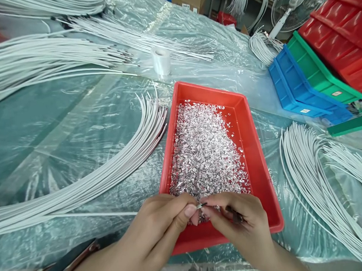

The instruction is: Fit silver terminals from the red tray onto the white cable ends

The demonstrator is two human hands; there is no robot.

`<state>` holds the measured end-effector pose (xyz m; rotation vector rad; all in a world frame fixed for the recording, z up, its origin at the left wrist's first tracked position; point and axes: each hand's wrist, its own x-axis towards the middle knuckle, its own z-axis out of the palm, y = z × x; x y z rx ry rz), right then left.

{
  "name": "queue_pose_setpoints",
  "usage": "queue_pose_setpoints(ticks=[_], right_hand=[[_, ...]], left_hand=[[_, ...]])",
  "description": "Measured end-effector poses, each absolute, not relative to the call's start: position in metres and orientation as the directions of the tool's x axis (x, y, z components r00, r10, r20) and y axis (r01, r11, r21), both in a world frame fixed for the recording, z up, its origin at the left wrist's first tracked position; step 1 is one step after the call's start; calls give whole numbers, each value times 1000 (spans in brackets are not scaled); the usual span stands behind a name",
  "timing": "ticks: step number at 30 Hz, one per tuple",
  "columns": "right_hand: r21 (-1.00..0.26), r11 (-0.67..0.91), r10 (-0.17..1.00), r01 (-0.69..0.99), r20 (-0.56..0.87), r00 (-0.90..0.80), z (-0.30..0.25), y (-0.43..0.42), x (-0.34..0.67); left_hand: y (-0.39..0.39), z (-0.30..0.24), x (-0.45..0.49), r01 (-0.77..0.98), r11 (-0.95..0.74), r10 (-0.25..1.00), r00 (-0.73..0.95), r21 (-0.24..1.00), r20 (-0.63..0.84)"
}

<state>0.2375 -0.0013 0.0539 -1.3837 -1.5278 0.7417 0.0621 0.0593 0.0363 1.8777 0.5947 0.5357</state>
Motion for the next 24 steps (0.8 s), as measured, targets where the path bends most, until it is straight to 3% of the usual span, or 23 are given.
queue_pose_setpoints(ticks=[24], right_hand=[[-805, 272, 943, 527, 332, 21, 53, -7, 240]], left_hand=[[58, 34, 61, 203, -370, 632, 770, 907, 86]])
